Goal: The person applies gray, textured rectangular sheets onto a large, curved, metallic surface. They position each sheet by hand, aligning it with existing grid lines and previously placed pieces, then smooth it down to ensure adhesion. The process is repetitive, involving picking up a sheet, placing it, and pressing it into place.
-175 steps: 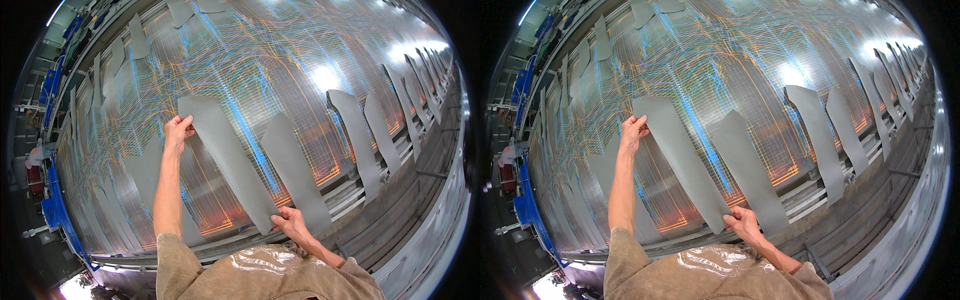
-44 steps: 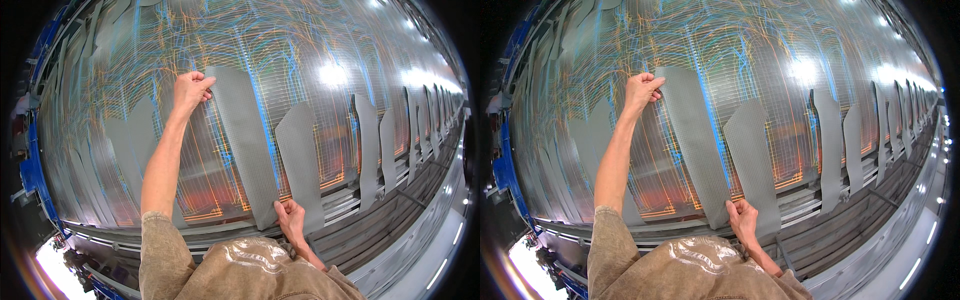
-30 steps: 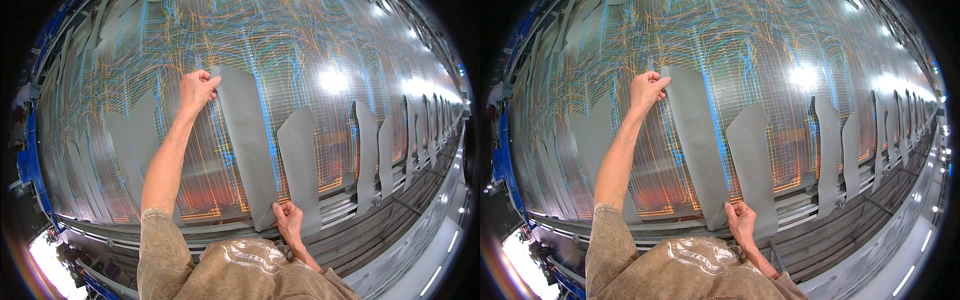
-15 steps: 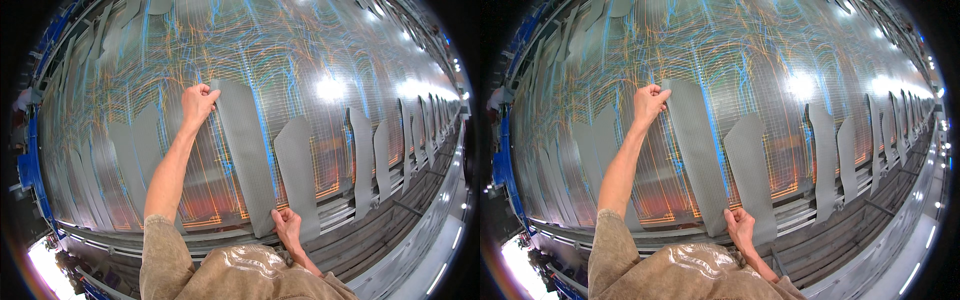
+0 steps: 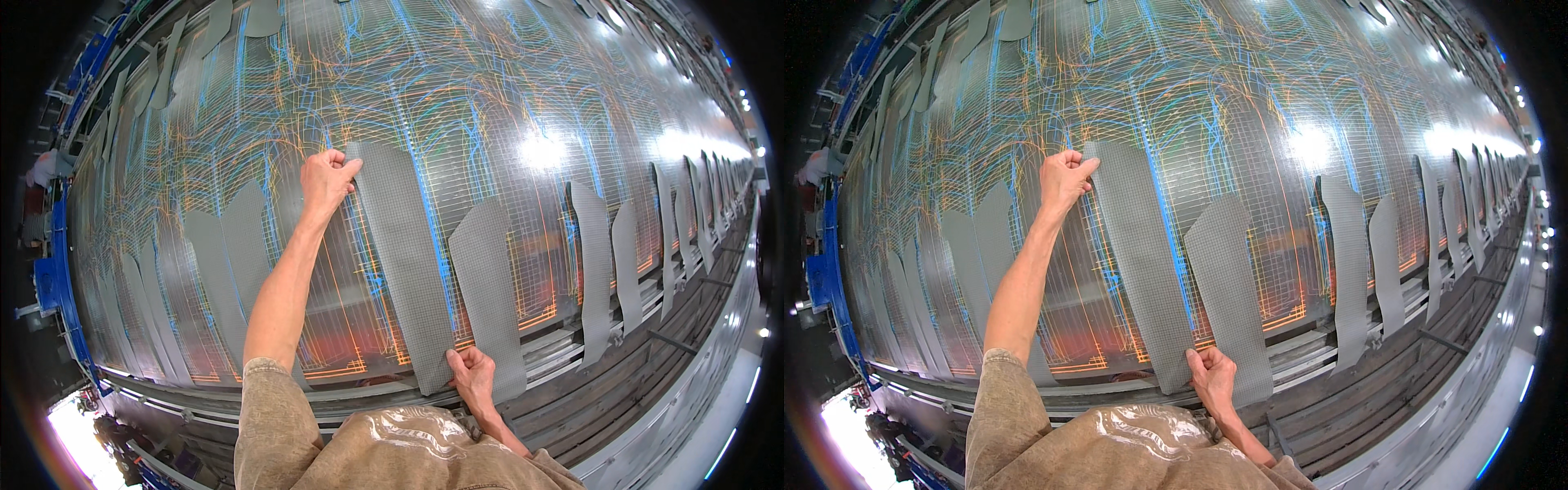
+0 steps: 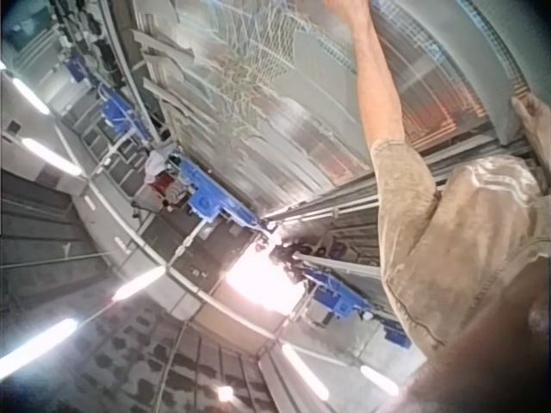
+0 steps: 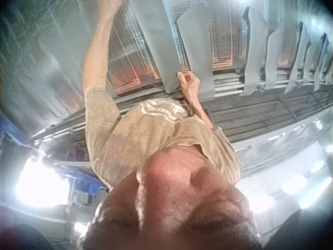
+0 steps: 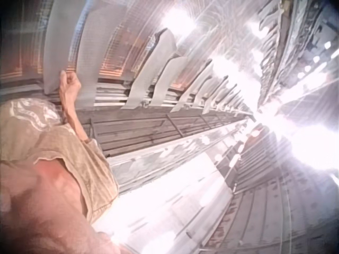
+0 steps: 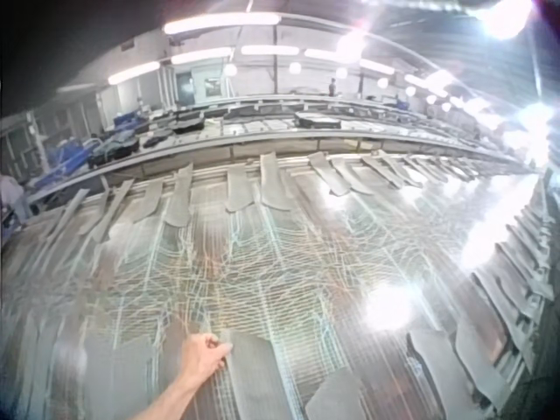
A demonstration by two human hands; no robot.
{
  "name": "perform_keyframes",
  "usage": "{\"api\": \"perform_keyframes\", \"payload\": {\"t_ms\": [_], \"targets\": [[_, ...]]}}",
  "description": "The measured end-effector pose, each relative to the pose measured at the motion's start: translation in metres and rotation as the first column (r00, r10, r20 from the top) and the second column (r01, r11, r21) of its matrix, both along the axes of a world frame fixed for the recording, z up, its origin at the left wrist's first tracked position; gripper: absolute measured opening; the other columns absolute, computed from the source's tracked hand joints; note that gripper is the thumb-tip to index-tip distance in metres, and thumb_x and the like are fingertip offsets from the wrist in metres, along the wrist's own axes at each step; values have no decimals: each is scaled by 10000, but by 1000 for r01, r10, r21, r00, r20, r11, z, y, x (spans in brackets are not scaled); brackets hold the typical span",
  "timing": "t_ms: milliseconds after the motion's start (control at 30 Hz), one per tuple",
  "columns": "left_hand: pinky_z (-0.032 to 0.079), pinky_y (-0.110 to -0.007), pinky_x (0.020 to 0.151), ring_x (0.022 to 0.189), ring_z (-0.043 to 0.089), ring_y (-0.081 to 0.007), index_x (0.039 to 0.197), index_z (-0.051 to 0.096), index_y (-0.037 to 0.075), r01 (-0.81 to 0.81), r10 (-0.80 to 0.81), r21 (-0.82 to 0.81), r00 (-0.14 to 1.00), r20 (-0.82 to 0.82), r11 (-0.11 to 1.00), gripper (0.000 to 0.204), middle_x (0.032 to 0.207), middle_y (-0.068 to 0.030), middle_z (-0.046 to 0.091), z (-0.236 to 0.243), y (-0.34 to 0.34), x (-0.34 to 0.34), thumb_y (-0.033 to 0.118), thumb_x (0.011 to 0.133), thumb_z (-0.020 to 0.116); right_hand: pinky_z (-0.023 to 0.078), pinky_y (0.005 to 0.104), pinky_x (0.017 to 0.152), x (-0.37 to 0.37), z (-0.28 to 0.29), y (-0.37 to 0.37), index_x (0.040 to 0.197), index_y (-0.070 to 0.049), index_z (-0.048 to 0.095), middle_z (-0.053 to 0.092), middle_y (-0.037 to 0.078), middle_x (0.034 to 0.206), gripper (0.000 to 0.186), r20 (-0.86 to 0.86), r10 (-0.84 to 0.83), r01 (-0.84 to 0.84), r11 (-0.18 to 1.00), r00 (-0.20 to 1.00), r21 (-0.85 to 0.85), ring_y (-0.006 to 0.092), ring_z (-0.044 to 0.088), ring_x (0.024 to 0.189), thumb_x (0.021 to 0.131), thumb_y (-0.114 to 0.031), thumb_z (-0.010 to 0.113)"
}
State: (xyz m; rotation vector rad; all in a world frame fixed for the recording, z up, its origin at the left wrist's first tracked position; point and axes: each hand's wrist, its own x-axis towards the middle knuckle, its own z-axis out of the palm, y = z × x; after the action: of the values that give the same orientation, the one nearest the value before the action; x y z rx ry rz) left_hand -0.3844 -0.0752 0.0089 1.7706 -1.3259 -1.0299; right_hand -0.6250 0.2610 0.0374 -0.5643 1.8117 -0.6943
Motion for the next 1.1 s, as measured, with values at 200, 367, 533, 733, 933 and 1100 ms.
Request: {"api": "perform_keyframes", "payload": {"t_ms": [200,367,533,733,933,1100], "targets": [[488,-241,468,530,623,-97,995,615,-19,-15,15,-5,999,52,1000,315,769,-69,668,6,6,-1,180,804,767,449,254,414,1,-5,3,714,26,624,601,33,558,292,-27,-5,5,1000,1000,7,62,527,465,904,-178,713],[543,-306,712,1059,609,-219,1292,487,13,22,106,-340,929,354,940,526,1299,-201,511,-1,32,-16,179,861,738,443,262,413,1,0,-1,700,22,616,590,29,550,293,2,-24,24,1000,1000,7,62,517,462,900,-168,712],[287,-502,1143,1459,265,-350,1512,311,50,583,-177,-217,544,820,783,675,1576,-168,286,-5,70,-46,352,971,578,444,284,446,-1,-3,4,686,29,611,590,54,544,301,-71,23,-25,999,997,-27,73,516,479,879,-174,721],[111,-559,1210,1504,145,-349,1556,246,80,640,-349,-50,481,804,767,658,1636,-111,173,-27,67,-55,468,1036,357,437,308,480,-3,-8,4,695,40,623,585,72,541,306,-56,4,-6,999,998,-34,87,509,503,854,-198,732],[110,-553,1212,1503,142,-353,1561,243,107,628,-351,-38,483,802,777,631,1639,-94,172,-27,57,-60,422,1033,384,419,311,462,-5,-7,3,698,40,627,562,64,525,290,-34,26,-28,998,999,-56,85,482,490,859,-179,727],[120,-553,1208,1505,140,-349,1561,263,141,626,-340,-35,470,815,779,600,1636,-90,190,-24,57,-62,394,1030,386,416,266,397,-6,-13,6,680,17,594,548,11,539,307,-47,45,-49,994,998,-100,59,490,468,889,-169,719]]}}
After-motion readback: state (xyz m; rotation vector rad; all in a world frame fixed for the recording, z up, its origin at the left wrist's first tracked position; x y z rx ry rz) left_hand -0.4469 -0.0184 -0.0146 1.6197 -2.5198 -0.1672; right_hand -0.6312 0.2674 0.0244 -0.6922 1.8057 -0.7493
